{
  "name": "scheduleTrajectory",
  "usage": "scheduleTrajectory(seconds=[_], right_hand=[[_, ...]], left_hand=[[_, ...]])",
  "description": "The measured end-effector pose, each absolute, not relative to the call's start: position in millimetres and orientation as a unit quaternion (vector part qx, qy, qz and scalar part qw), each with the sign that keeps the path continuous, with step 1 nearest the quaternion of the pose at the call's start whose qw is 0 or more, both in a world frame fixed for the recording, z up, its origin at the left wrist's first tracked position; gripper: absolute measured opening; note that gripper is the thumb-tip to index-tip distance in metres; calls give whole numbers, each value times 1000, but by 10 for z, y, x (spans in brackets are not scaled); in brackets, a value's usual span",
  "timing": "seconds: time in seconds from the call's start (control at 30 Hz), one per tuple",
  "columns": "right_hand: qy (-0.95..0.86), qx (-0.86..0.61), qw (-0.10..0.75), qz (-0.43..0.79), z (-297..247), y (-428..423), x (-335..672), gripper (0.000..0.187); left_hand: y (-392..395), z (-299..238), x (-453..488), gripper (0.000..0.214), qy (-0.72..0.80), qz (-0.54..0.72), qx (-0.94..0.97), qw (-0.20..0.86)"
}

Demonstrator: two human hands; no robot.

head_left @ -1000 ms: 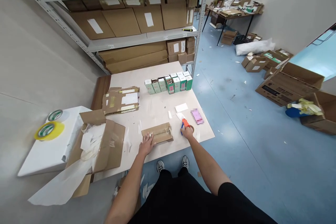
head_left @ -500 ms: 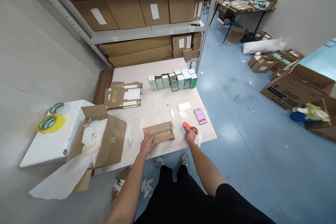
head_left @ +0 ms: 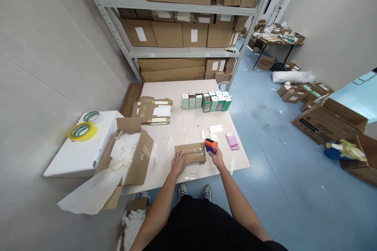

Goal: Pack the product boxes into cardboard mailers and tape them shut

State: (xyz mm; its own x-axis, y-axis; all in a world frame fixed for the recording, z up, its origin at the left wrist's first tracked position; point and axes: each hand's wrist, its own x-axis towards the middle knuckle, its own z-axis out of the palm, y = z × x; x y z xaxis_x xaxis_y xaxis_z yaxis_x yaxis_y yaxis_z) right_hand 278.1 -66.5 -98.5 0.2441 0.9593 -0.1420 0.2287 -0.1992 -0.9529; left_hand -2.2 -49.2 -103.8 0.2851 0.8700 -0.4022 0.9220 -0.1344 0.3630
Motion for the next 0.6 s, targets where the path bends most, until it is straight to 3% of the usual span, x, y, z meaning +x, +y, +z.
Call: scheduleTrajectory(seconds=[0.1,0.3,0.6], right_hand=[[-466,-573,460,493,-773,-651,2400,55],[-466,-566,402,549,-681,-642,2032,53],[-431,-550,436,567,-795,-740,1969,61]], left_hand=[[-441,-1019,-38,63,586,-38,750,303],[-396,-1016,-147,66,570,11,741,355],[-202,-676,-306,51,548,255,674,425]])
